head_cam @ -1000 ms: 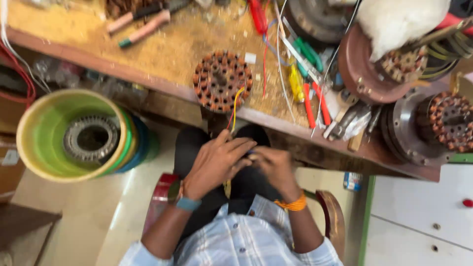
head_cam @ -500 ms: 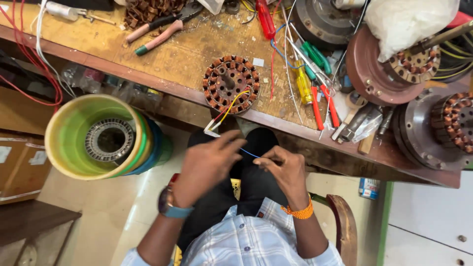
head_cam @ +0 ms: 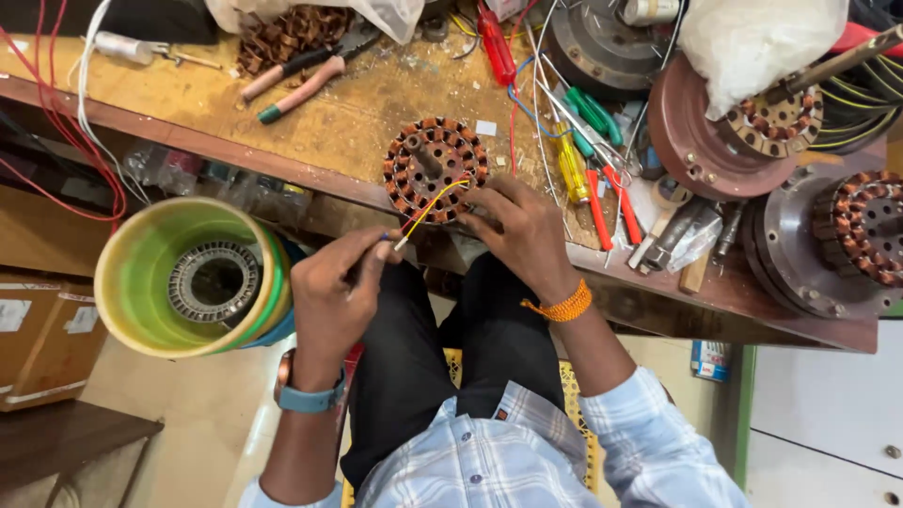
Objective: The person inserts and secures insulated wires into the slots of a motor stator. They use a small wooden block to press the wires into place and handle multiple colored wires throughout the process.
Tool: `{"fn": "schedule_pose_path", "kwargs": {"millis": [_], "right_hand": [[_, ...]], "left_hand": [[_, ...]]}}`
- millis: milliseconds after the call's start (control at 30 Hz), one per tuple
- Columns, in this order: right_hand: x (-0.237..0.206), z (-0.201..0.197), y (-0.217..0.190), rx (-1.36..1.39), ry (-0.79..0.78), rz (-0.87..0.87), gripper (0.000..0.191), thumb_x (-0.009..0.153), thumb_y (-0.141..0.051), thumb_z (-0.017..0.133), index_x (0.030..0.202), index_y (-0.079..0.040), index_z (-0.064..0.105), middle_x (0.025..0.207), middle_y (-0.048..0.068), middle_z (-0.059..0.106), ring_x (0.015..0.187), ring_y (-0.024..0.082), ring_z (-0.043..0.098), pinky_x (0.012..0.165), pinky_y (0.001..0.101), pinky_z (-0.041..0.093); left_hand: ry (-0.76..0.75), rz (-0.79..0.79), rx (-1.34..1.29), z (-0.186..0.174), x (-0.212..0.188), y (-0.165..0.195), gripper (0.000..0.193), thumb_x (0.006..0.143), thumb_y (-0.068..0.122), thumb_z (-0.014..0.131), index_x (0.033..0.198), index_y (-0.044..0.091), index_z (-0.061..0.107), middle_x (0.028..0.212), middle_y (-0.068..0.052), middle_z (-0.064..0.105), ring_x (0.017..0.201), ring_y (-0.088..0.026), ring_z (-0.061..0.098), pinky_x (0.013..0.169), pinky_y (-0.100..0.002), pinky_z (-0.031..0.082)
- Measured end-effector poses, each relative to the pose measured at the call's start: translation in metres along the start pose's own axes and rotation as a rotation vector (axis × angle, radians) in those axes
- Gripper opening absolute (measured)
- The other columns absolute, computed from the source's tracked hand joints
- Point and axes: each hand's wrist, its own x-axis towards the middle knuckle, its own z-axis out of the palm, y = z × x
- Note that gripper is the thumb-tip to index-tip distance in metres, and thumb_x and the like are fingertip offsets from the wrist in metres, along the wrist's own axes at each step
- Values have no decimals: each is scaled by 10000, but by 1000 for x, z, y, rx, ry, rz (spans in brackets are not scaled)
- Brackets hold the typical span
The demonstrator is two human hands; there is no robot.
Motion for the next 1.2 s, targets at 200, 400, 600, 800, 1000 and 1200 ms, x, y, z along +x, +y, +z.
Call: {"fn": "schedule_pose_path", "kwargs": {"millis": [200,400,600,800,1000,1200], "right_hand": [[-12,5,1,140,74,71,189,885,-59,772,1068,-85,731,997,81,703,859,270,715,742,372,552],[-16,14,10,81,170,176,144,857,-40,729,984,-43,660,960,124,683,826,299,707,724,381,552],[-26,11,20,241,180,554,88,914,-69,694,972,-13,658,819,78,706,682,151,706,619,314,546],[-34,2,38,722,113,671,47,952,-33,633,988,-3,625,831,16,666,723,75,651,638,256,562],[-42,-4,44,764,85,695,31,953,-5,643,973,5,621,833,30,660,708,72,626,658,250,545],[-40,-7,40,802,118,658,26,937,24,635,961,19,641,946,60,711,716,65,628,648,245,548]], "left_hand": [[-137,51,37,29,2,-13,172,924,111,758,1087,55,760,1005,-150,768,828,-261,768,681,-327,583],[-151,135,90,55,6,-21,187,915,133,772,1098,97,762,1014,-112,762,857,-301,750,699,-366,587],[-72,281,211,82,18,-19,214,930,70,721,1141,110,721,1099,-59,707,815,-276,741,668,-386,570],[-65,405,348,106,39,-22,292,870,30,726,1142,135,746,1099,-34,709,681,-247,687,618,-386,541],[-102,364,365,106,39,-23,279,879,52,747,1142,147,754,1075,-19,699,680,-251,689,595,-373,531],[-161,391,344,106,39,-22,223,865,70,770,1078,125,734,1029,-23,701,717,-250,708,605,-380,535]]}}
